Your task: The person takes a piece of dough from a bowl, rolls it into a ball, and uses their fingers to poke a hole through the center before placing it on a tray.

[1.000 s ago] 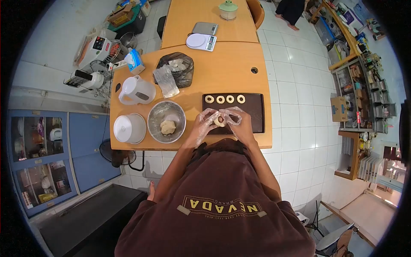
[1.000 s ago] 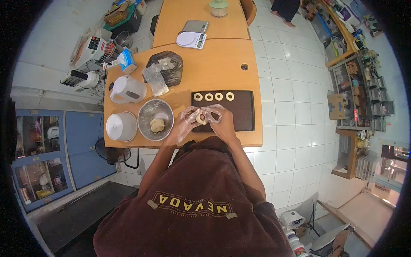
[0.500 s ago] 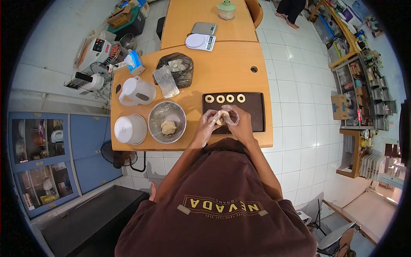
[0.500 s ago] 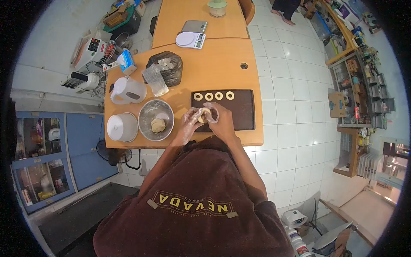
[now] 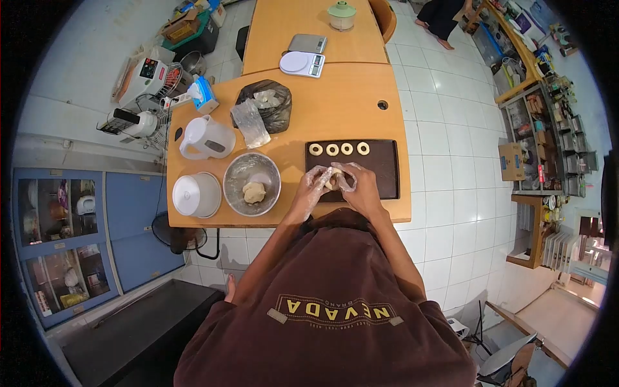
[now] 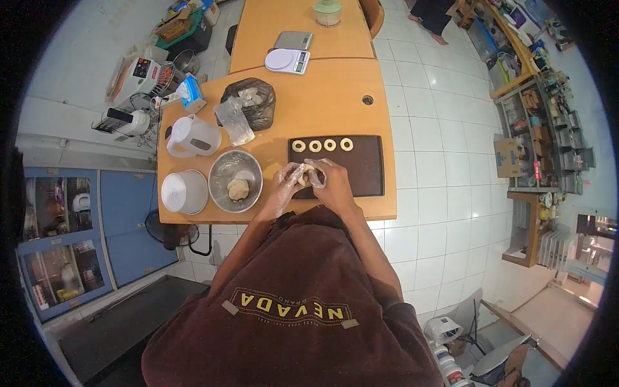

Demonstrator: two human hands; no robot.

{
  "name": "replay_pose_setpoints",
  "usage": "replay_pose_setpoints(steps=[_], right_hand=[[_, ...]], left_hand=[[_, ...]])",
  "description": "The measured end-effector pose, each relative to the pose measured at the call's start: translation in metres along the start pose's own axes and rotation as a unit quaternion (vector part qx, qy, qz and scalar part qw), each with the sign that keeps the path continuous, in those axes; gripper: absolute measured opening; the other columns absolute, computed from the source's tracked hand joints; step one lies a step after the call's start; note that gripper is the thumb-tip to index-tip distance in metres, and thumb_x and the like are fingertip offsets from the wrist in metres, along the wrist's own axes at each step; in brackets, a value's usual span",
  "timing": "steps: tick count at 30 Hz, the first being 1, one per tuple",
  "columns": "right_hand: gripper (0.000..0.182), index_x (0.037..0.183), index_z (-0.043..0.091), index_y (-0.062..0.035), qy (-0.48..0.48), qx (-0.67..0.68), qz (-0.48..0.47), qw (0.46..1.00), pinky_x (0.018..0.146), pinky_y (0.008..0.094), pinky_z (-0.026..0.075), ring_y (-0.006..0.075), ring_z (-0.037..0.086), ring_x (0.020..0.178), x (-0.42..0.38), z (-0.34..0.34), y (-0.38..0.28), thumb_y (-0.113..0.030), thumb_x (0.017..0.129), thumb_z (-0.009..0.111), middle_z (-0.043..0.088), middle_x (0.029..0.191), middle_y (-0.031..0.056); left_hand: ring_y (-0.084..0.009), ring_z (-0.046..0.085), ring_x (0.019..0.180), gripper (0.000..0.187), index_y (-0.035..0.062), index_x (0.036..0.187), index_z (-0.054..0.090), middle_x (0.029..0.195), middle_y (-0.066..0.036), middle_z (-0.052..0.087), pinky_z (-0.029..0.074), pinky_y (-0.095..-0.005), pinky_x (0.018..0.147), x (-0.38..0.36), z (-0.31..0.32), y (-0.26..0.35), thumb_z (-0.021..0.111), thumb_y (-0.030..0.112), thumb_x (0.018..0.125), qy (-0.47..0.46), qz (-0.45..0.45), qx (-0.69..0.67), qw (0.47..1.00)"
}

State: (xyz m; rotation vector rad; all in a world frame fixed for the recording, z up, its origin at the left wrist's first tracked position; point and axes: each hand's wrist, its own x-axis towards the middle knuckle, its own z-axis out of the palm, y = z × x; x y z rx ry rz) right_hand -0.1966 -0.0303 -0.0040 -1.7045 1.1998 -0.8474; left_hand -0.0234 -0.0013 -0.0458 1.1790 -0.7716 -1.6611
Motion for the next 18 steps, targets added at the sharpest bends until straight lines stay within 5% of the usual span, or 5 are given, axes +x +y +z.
replay_pose_setpoints(steps=[3,6,18], right_hand=[[0.032,0.116,0.072,0.0028,0.06,-0.016,-0.076,0.995,0.083,0.0418,0.055,0.0371,0.072,0.091,0.002,0.005,0.007,0.0,0.085,0.068,0.072,0.104,0.0226],[0.032,0.116,0.072,0.0032,0.048,0.033,-0.023,0.998,0.083,0.0413,0.055,0.038,0.072,0.093,0.002,0.004,0.011,0.001,0.084,0.067,0.072,0.104,0.0229],[0.026,0.114,0.07,0.002,0.033,0.008,-0.047,0.998,0.083,0.0451,0.052,0.0404,0.066,0.09,0.002,0.002,-0.003,-0.001,0.089,0.067,0.067,0.098,0.022]], left_hand=[[-0.0119,0.064,0.103,0.021,0.0054,0.117,0.06,0.105,-0.004,0.064,0.055,-0.0292,0.09,0.001,-0.002,-0.003,0.06,0.025,0.107,-0.006,0.038,-0.052,0.998],[-0.0107,0.063,0.105,0.022,0.0057,0.118,0.059,0.11,-0.004,0.063,0.054,-0.0278,0.09,-0.005,0.005,0.003,0.06,0.025,0.107,0.026,0.038,-0.104,0.994],[-0.0115,0.065,0.103,0.026,0.0038,0.122,0.063,0.112,-0.004,0.067,0.055,-0.0295,0.091,-0.006,-0.001,0.006,0.06,0.025,0.107,0.006,0.023,-0.005,1.0]])
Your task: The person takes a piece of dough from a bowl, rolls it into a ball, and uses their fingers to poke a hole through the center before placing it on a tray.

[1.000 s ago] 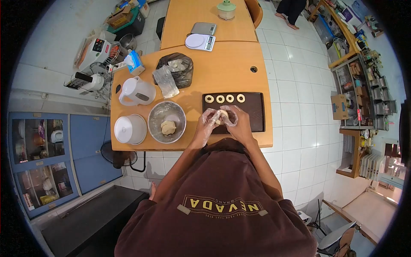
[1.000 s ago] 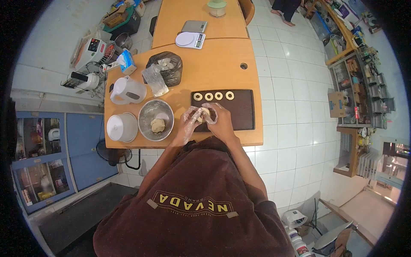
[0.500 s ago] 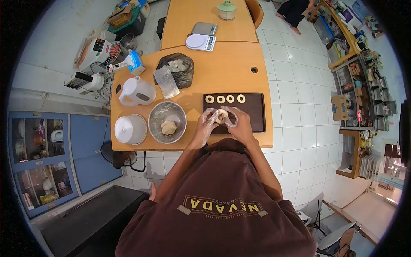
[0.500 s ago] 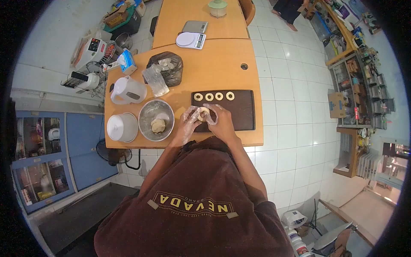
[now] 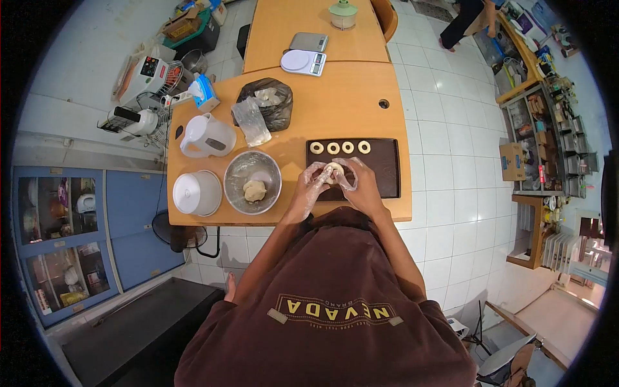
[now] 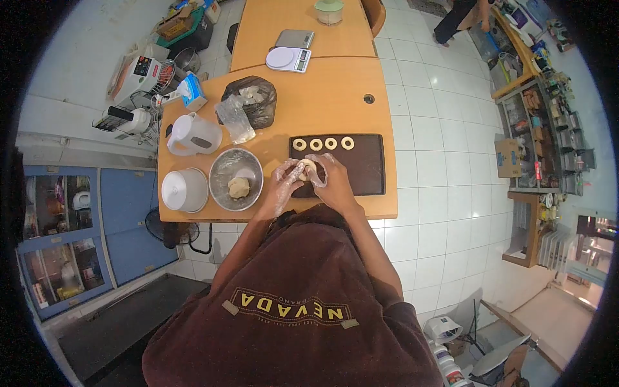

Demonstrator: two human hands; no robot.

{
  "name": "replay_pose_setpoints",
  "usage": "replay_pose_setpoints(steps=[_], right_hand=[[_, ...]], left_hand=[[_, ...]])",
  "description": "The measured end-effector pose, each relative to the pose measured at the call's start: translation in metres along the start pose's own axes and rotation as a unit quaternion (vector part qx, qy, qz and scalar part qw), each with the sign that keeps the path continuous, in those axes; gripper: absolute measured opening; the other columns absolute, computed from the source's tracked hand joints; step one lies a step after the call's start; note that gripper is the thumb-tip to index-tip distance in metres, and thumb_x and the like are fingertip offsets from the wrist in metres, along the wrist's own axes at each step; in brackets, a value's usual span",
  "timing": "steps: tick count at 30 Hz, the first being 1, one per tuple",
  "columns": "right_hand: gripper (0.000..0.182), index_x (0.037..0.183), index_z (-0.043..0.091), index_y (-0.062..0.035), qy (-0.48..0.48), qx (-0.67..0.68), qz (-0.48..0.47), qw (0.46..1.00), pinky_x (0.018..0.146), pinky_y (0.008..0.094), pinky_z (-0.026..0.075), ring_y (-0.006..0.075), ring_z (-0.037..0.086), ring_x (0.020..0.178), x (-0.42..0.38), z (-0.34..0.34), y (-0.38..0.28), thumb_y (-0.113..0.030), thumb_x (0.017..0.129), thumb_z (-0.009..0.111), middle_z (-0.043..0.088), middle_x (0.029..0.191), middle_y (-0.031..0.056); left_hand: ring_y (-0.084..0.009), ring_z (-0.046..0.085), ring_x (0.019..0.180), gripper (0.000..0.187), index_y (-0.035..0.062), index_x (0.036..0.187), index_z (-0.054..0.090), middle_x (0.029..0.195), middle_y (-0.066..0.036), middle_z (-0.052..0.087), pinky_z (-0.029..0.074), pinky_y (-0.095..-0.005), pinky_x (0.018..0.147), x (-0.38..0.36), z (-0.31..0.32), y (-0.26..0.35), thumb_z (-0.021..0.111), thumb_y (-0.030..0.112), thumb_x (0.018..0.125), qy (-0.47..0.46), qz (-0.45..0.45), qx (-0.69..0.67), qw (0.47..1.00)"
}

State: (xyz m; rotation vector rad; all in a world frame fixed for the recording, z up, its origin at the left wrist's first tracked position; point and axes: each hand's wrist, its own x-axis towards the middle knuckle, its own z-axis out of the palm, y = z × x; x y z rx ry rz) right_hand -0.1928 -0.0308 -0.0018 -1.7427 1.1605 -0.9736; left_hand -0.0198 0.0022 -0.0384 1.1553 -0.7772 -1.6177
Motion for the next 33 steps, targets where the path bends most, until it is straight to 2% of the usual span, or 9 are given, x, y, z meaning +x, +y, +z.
replay_pose_setpoints(steps=[3,9,12,15,21,24,27,30,33], right_hand=[[0.025,0.112,0.069,0.0028,-0.001,0.007,0.018,1.0,0.083,0.045,0.052,0.0409,0.066,0.092,-0.001,0.0,0.005,0.0,0.088,0.066,0.067,0.099,0.0224],[0.027,0.114,0.069,0.0034,-0.001,-0.023,-0.017,1.0,0.082,0.0439,0.053,0.042,0.066,0.091,-0.003,-0.001,0.009,0.001,0.088,0.065,0.067,0.099,0.0221],[0.029,0.117,0.069,0.0027,0.011,-0.016,-0.027,0.999,0.081,0.0433,0.053,0.0385,0.067,0.089,-0.003,0.001,0.006,0.001,0.088,0.066,0.067,0.097,0.0206],[0.031,0.119,0.069,0.0017,-0.005,0.031,0.027,0.999,0.082,0.0412,0.053,0.034,0.067,0.089,-0.001,-0.005,-0.004,-0.001,0.088,0.069,0.068,0.098,0.0192],[0.03,0.121,0.067,0.0003,-0.013,0.125,0.051,0.991,0.085,0.0331,0.053,0.0218,0.068,0.093,-0.004,0.004,0.019,-0.003,0.091,0.07,0.071,0.104,0.0154],[0.031,0.123,0.066,0.0003,-0.014,0.166,0.094,0.981,0.087,0.0313,0.053,0.0169,0.067,0.094,-0.006,0.004,0.015,-0.002,0.092,0.069,0.071,0.106,0.0126],[0.032,0.124,0.065,0.0004,-0.02,0.197,0.107,0.974,0.09,0.0316,0.053,0.0163,0.066,0.098,-0.009,0.006,0.02,-0.001,0.092,0.069,0.07,0.11,0.0112],[0.031,0.123,0.066,0.0004,-0.008,0.21,0.088,0.974,0.091,0.0311,0.052,0.0163,0.066,0.102,-0.01,0.011,0.024,-0.002,0.092,0.07,0.07,0.112,0.0113],[0.033,0.124,0.066,0.0004,0.0,0.192,0.047,0.98,0.093,0.0308,0.052,0.0158,0.066,0.106,-0.009,0.012,0.024,-0.003,0.092,0.072,0.07,0.114,0.0125]], left_hand=[[-0.0129,0.065,0.105,0.027,0.003,0.121,0.063,0.113,-0.005,0.067,0.056,-0.0304,0.092,-0.001,0.0,0.003,0.06,0.026,0.108,-0.02,0.002,-0.045,0.999],[-0.019,0.066,0.113,0.034,0.0032,0.127,0.06,0.123,-0.009,0.066,0.057,-0.0357,0.093,0.003,-0.005,0.003,0.056,0.032,0.109,-0.035,-0.05,-0.007,0.998],[-0.0197,0.065,0.116,0.037,0.0037,0.131,0.059,0.126,-0.009,0.065,0.057,-0.037,0.095,0.004,0.0,0.014,0.055,0.034,0.109,-0.034,-0.084,-0.009,0.996],[-0.0204,0.063,0.119,0.036,0.0051,0.132,0.058,0.13,-0.009,0.063,0.055,-0.0399,0.098,0.006,-0.006,0.006,0.054,0.033,0.109,-0.055,-0.076,-0.115,0.989],[-0.021,0.062,0.119,0.033,0.0073,0.13,0.059,0.13,-0.007,0.064,0.052,-0.0422,0.101,0.008,-0.023,-0.003,0.053,0.032,0.11,-0.077,-0.113,-0.24,0.961],[-0.0164,0.065,0.111,0.031,0.0057,0.126,0.062,0.122,-0.007,0.066,0.056,-0.0366,0.093,0.002,-0.016,-0.003,0.056,0.031,0.109,-0.042,-0.082,-0.193,0.977],[-0.0139,0.065,0.107,0.029,0.0052,0.124,0.062,0.117,-0.006,0.067,0.055,-0.0333,0.093,0.001,-0.01,0.003,0.059,0.029,0.108,-0.046,-0.033,-0.04,0.998],[-0.0121,0.065,0.104,0.027,0.0042,0.122,0.062,0.112,-0.006,0.067,0.055,-0.031,0.092,-0.003,0.0,0.013,0.061,0.026,0.107,-0.03,-0.016,-0.018,0.999],[-0.016,0.064,0.113,0.027,0.0021,0.126,0.059,0.121,-0.008,0.064,0.054,-0.0344,0.098,-0.001,-0.003,0.009,0.061,0.021,0.107,-0.023,0.004,-0.003,1.0]])
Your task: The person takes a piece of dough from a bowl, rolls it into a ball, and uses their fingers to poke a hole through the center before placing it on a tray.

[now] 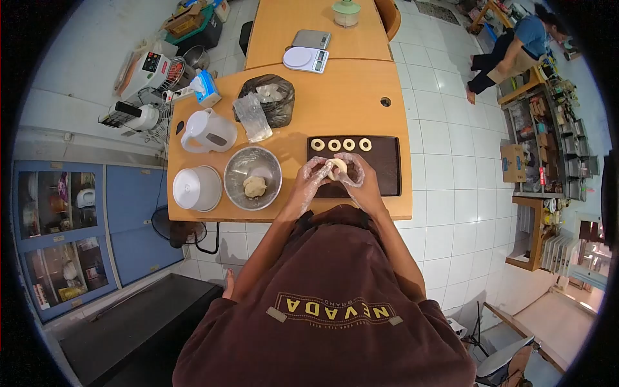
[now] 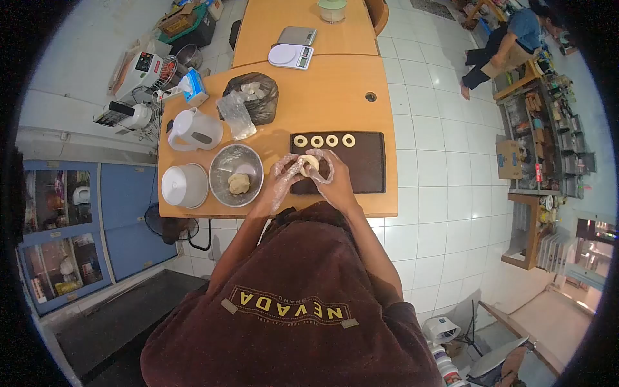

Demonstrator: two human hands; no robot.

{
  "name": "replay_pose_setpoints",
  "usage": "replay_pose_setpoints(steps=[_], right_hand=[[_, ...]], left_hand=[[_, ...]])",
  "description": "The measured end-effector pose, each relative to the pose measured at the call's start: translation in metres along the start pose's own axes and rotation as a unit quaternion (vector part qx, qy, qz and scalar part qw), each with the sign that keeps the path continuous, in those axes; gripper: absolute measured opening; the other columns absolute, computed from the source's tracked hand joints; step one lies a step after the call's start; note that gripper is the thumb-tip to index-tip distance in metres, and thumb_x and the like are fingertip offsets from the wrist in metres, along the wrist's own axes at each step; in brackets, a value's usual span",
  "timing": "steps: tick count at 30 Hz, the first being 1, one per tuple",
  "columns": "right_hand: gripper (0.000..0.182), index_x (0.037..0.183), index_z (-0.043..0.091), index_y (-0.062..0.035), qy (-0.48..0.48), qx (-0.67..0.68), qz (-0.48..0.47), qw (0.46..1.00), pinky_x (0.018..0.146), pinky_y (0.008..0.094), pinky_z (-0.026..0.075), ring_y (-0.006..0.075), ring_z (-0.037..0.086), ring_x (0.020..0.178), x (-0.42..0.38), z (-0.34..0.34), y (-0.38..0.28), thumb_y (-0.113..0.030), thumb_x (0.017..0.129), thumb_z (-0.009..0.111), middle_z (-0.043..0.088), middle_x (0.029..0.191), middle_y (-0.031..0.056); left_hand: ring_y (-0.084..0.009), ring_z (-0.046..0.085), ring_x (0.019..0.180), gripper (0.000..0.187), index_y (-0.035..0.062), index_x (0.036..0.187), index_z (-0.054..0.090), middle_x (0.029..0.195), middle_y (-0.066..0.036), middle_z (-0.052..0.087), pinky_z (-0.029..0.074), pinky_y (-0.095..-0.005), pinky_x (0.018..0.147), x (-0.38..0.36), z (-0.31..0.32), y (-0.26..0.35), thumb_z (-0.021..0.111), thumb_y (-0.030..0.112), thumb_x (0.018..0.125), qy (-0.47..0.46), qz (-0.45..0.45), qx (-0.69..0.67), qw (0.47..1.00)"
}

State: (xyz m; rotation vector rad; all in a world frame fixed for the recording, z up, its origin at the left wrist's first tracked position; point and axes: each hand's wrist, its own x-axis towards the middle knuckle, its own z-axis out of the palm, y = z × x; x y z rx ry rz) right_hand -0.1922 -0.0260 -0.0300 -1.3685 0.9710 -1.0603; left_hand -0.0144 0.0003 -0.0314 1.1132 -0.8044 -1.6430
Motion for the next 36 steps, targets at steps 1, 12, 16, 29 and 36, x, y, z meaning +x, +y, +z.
replay_pose_setpoints(steps=[1,12,16,29,36], right_hand=[[0.033,0.124,0.066,0.0002,-0.003,-0.016,0.009,1.0,0.093,0.0313,0.052,0.0166,0.067,0.105,0.0,0.0,-0.001,-0.003,0.092,0.073,0.071,0.113,0.0125],[0.032,0.114,0.072,0.0012,0.004,-0.169,0.006,0.986,0.086,0.0392,0.057,0.0342,0.074,0.094,0.0,-0.004,-0.003,0.002,0.083,0.07,0.075,0.106,0.0202],[0.032,0.115,0.072,0.0018,-0.003,-0.209,-0.009,0.978,0.085,0.0416,0.056,0.0403,0.072,0.095,-0.001,-0.004,-0.012,0.002,0.084,0.068,0.073,0.107,0.024],[0.035,0.122,0.07,0.0052,-0.012,-0.229,0.033,0.973,0.086,0.0405,0.055,0.0404,0.071,0.096,0.003,-0.005,-0.013,0.001,0.087,0.067,0.072,0.107,0.0276],[0.03,0.118,0.071,0.0042,-0.014,-0.066,0.097,0.993,0.089,0.0342,0.054,0.0189,0.071,0.097,0.005,-0.007,-0.005,-0.01,0.092,0.074,0.077,0.106,0.016]], left_hand=[[-0.0158,0.064,0.113,0.027,0.0022,0.126,0.059,0.121,-0.008,0.064,0.054,-0.0344,0.098,0.001,-0.001,-0.002,0.061,0.021,0.107,0.003,0.003,0.007,1.0],[-0.0146,0.068,0.097,0.023,-0.004,0.118,0.062,0.105,-0.009,0.07,0.055,-0.0313,0.089,0.003,-0.009,-0.018,0.068,0.004,0.096,0.015,0.072,0.195,0.978],[-0.0182,0.072,0.092,0.024,-0.006,0.114,0.065,0.098,-0.015,0.073,0.057,-0.0337,0.085,0.002,-0.007,-0.018,0.068,0.001,0.091,0.067,0.12,0.331,0.933],[-0.017,0.067,0.108,0.028,-0.0021,0.121,0.065,0.115,-0.009,0.069,0.057,-0.0344,0.097,0.002,-0.004,0.004,0.062,0.021,0.105,0.008,-0.058,0.071,0.996],[-0.0175,0.067,0.11,0.022,0.0028,0.117,0.065,0.114,-0.008,0.069,0.057,-0.0364,0.097,0.007,-0.012,-0.006,0.061,0.022,0.106,0.023,-0.075,-0.084,0.993]])
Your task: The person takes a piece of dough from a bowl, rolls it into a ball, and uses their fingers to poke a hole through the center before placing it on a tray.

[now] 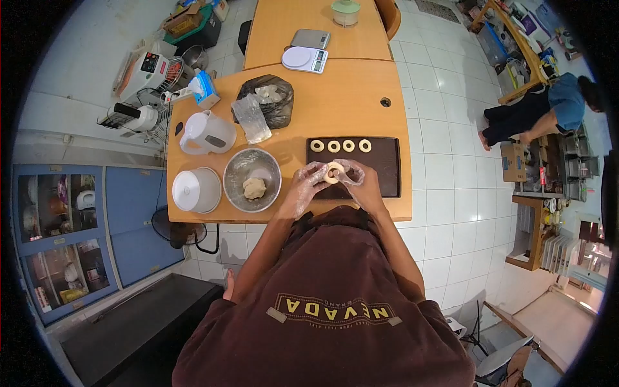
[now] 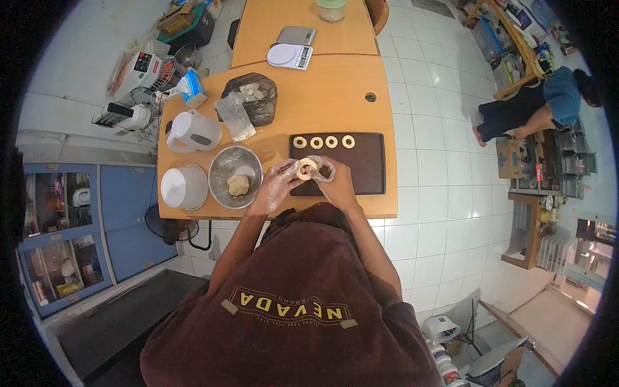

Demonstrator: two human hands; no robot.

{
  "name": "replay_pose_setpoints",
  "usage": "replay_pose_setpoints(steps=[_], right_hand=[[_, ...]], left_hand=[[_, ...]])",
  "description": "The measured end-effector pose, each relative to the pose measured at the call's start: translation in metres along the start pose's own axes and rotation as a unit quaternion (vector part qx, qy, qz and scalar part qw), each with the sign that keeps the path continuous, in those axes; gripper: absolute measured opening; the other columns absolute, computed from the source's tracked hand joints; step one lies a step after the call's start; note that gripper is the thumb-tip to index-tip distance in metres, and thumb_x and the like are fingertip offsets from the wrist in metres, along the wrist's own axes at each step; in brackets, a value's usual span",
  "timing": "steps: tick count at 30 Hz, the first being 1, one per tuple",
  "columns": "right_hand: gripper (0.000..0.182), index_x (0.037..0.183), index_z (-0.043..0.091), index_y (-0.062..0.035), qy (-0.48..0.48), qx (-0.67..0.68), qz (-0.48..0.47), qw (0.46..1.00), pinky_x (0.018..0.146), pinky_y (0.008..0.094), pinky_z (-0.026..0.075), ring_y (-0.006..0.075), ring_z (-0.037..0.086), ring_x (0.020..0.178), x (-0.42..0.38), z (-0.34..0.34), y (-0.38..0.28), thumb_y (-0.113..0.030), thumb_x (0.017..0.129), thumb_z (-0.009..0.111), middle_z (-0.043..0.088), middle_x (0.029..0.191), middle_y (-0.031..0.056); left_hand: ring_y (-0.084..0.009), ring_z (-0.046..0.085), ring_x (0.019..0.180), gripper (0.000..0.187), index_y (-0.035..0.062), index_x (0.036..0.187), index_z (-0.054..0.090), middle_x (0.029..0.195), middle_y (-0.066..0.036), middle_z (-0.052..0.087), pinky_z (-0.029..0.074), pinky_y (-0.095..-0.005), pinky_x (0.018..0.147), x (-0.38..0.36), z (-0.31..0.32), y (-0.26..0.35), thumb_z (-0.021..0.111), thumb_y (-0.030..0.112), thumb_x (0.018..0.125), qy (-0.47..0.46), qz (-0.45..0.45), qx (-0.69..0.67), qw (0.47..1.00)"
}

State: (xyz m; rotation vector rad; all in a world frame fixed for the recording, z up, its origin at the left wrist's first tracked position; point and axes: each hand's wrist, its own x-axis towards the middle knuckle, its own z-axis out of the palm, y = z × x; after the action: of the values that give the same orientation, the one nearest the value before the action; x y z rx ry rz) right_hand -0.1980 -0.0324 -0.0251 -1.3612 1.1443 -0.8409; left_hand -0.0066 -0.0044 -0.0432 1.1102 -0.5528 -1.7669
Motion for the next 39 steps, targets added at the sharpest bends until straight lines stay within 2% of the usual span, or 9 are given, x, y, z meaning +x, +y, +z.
replay_pose_setpoints(steps=[6,9,12,18,24,30,33,36,39], right_hand=[[0.028,0.122,0.07,0.0018,0.01,0.115,-0.019,0.993,0.092,0.0307,0.053,0.0139,0.068,0.101,0.003,0.003,0.017,-0.007,0.095,0.073,0.075,0.109,0.0092],[0.029,0.124,0.068,0.001,0.004,0.156,-0.01,0.988,0.094,0.0294,0.052,0.0135,0.066,0.103,0.003,0.002,0.016,-0.006,0.096,0.072,0.073,0.111,0.0071],[0.03,0.124,0.067,0.0011,-0.005,0.183,-0.014,0.983,0.094,0.0291,0.052,0.0132,0.066,0.103,0.004,0.004,0.021,-0.006,0.096,0.072,0.072,0.11,0.0066],[0.026,0.119,0.07,0.0017,-0.021,0.116,0.006,0.993,0.09,0.0287,0.053,0.0116,0.066,0.099,0.002,0.004,0.016,-0.009,0.095,0.075,0.073,0.105,0.0059],[0.028,0.118,0.071,0.0013,0.021,0.122,-0.004,0.992,0.087,0.0283,0.053,0.0104,0.065,0.094,0.002,0.002,0.015,-0.014,0.095,0.076,0.074,0.102,0.0054],[0.028,0.115,0.073,0.0011,0.02,0.075,-0.011,0.997,0.083,0.0273,0.052,0.0092,0.064,0.09,-0.002,0.005,0.014,-0.018,0.095,0.077,0.074,0.099,0.0046],[0.028,0.115,0.073,0.0008,0.021,0.081,-0.018,0.996,0.081,0.0268,0.052,0.0088,0.064,0.089,-0.002,0.007,0.017,-0.019,0.095,0.078,0.074,0.097,0.0041],[0.027,0.115,0.073,0.0007,0.021,0.08,-0.012,0.996,0.083,0.0273,0.053,0.0093,0.064,0.09,-0.005,0.008,0.017,-0.017,0.095,0.077,0.074,0.097,0.0042],[0.026,0.115,0.073,0.001,0.035,0.092,-0.042,0.994,0.084,0.0279,0.053,0.0102,0.065,0.09,-0.004,0.009,0.019,-0.015,0.095,0.077,0.074,0.098,0.0046]], left_hand=[[-0.0202,0.063,0.119,0.026,0.0055,0.124,0.061,0.127,-0.008,0.062,0.053,-0.0415,0.103,-0.003,-0.004,-0.004,0.062,0.024,0.106,-0.025,-0.071,-0.092,0.993],[-0.0198,0.063,0.117,0.026,0.006,0.124,0.06,0.127,-0.008,0.061,0.054,-0.04,0.102,-0.007,0.009,0.005,0.061,0.025,0.106,-0.011,-0.041,0.045,0.998],[-0.0143,0.066,0.106,0.02,0.0069,0.117,0.062,0.113,-0.004,0.066,0.056,-0.0343,0.095,-0.003,0.011,0.005,0.06,0.023,0.107,-0.013,0.003,0.054,0.998],[-0.0149,0.066,0.107,0.019,0.0037,0.118,0.061,0.113,-0.007,0.067,0.056,-0.0332,0.095,0.001,0.005,-0.005,0.063,0.017,0.105,0.005,0.05,-0.06,0.997],[-0.0191,0.067,0.111,0.025,-0.0017,0.122,0.062,0.118,-0.01,0.068,0.055,-0.0355,0.1,-0.004,0.0,0.001,0.064,0.014,0.104,0.014,0.063,0.106,0.992],[-0.0142,0.069,0.099,0.018,-0.0034,0.112,0.066,0.107,-0.009,0.071,0.057,-0.0316,0.089,-0.008,0.007,-0.001,0.063,0.011,0.103,0.085,0.177,0.272,0.942],[-0.0146,0.068,0.102,0.02,-0.002,0.116,0.066,0.111,-0.009,0.07,0.059,-0.0338,0.091,-0.003,0.001,-0.005,0.061,0.014,0.105,0.115,0.144,0.299,0.936],[-0.015,0.068,0.102,0.021,-0.0019,0.115,0.066,0.11,-0.008,0.069,0.06,-0.0334,0.09,-0.008,0.005,-0.002,0.061,0.017,0.106,0.092,0.109,0.136,0.98],[-0.0153,0.068,0.1,0.022,-0.0018,0.114,0.066,0.108,-0.008,0.069,0.06,-0.0325,0.09,-0.01,0.004,0.003,0.061,0.018,0.106,0.061,0.049,0.083,0.993]])
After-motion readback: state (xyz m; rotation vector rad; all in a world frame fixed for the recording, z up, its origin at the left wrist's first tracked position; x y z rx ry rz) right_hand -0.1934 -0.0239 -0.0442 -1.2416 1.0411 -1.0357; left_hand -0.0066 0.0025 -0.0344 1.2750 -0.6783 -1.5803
